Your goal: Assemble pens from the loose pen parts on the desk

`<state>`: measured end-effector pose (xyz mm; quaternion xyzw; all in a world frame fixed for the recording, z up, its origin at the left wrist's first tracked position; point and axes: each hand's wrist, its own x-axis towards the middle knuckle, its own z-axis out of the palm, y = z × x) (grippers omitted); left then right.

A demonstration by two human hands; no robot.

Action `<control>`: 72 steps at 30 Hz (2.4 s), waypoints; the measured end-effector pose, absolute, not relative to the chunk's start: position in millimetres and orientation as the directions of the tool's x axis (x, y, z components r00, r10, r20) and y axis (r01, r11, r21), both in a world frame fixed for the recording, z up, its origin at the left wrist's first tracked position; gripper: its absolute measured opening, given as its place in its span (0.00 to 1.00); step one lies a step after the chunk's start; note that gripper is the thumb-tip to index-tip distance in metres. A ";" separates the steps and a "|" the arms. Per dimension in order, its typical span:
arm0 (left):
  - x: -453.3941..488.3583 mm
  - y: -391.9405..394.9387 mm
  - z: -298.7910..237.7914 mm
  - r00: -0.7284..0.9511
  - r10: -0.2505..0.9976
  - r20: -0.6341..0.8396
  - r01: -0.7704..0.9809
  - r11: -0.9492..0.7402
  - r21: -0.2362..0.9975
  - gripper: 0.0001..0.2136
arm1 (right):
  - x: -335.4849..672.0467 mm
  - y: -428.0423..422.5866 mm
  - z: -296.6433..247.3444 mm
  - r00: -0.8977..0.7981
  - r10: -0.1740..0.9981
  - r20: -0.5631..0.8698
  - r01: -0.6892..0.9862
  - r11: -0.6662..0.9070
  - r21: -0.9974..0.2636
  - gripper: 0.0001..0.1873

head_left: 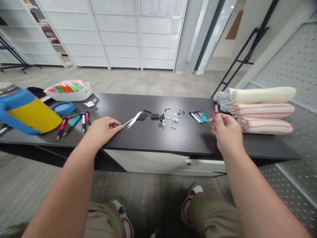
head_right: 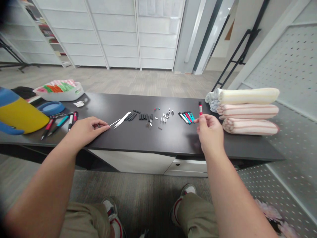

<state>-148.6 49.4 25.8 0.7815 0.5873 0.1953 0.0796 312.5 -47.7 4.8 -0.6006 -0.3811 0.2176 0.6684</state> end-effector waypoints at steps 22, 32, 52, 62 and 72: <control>-117.5 31.2 16.5 -0.074 0.974 0.216 0.149 -0.203 0.968 0.19 | 163.5 -34.1 -1.9 0.079 0.983 0.164 -0.318 0.181 -0.931 0.15; -82.5 23.5 7.5 0.143 0.966 0.215 0.090 -0.229 0.969 0.16 | 158.2 -38.0 -1.7 0.121 0.970 0.210 -0.074 0.220 -0.973 0.18; -56.8 3.4 10.3 0.270 0.909 0.318 0.269 -0.388 0.881 0.17 | 123.8 -48.2 0.9 -0.151 0.764 0.627 0.683 0.539 -0.492 0.08; -44.3 2.4 6.1 0.306 0.952 -0.025 -0.367 0.143 0.919 0.17 | 110.0 -39.9 0.2 -0.245 0.701 0.670 0.727 0.590 -0.351 0.11; -51.4 7.2 10.4 0.095 0.988 0.125 -0.315 -0.090 0.945 0.14 | 178.1 -26.0 5.9 0.043 0.849 0.526 0.937 0.148 -0.315 0.16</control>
